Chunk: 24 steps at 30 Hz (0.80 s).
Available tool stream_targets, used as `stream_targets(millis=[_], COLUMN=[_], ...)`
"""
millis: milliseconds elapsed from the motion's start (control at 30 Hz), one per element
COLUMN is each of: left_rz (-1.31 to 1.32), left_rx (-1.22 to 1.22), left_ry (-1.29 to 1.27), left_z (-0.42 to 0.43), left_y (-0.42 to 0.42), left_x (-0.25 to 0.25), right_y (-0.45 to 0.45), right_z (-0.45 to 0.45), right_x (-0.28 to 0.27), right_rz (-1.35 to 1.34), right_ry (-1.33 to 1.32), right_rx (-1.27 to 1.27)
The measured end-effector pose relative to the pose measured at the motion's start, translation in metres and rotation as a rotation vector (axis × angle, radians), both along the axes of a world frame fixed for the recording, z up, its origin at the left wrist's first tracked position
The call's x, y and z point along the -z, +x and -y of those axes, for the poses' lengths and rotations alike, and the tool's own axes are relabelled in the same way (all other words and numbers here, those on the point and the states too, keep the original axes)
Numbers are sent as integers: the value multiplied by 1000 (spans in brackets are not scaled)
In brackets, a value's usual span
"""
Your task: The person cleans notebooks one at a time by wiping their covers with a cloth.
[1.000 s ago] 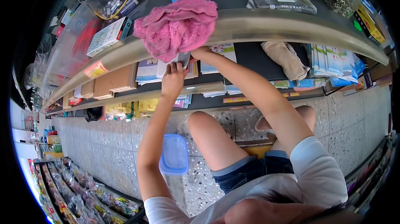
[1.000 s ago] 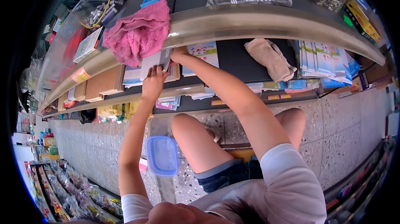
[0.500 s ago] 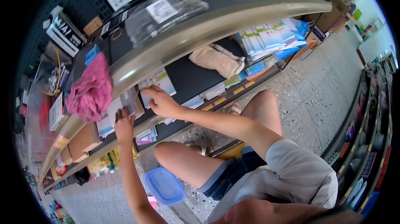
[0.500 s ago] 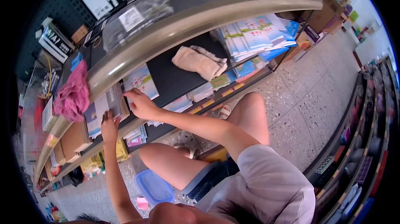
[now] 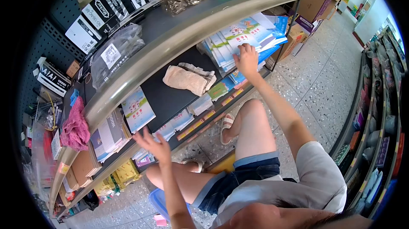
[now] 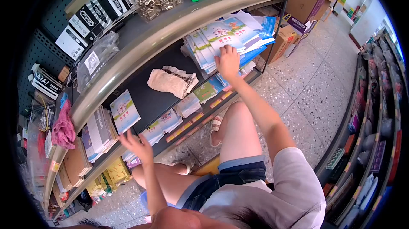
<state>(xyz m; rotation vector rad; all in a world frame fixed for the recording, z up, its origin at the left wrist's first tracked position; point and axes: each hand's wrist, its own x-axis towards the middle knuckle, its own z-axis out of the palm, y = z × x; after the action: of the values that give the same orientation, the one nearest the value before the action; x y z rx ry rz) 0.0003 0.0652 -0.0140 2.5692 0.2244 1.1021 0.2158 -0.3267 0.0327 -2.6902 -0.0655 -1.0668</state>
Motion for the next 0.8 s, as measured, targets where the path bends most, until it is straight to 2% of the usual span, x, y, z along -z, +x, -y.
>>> stream_targets(millis=[133,167,267,300,400,467,500,567,600,633,700,800], left_rz=[-72,-75,-65,-80,-93,-170,-177,-193,-196,-328,-256,-218], left_rx=[133,133,155,174,201,233,270,415,466,467,537,607], left_ry=[-206,-227,-285,-299,-309,-390,-548,-504,-611,-811,-1007,-1659], left_z=[73,81,109,117,134,142,152,163,171,178,181,176], left_y=[14,15,14,12,9,11,15,28,36,39,58,61], left_x=[-9,-6,7,9,11,9,3,-7,-4,-16,0,-29], right_y=[17,19,28,29,23,-2,-18,-46,-58,-69,-86,-108], right_z=[20,19,20,22,21,9,-3,-27,-40,-54,-82,-119], right_x=[-4,-4,-2,-3,-6,-17,-24,-29,-28,-26,-19,-10], right_rz=[-196,-139,-207,-103,-87,14,28,42,41,40,29,-30], right_ry=[-132,-176,-220,-256,-146,-31,16,87,112,140,146,75], right_rx=[-10,-29,-20,-46,-12,-114,-154,-231,-271,-316,-393,-513])
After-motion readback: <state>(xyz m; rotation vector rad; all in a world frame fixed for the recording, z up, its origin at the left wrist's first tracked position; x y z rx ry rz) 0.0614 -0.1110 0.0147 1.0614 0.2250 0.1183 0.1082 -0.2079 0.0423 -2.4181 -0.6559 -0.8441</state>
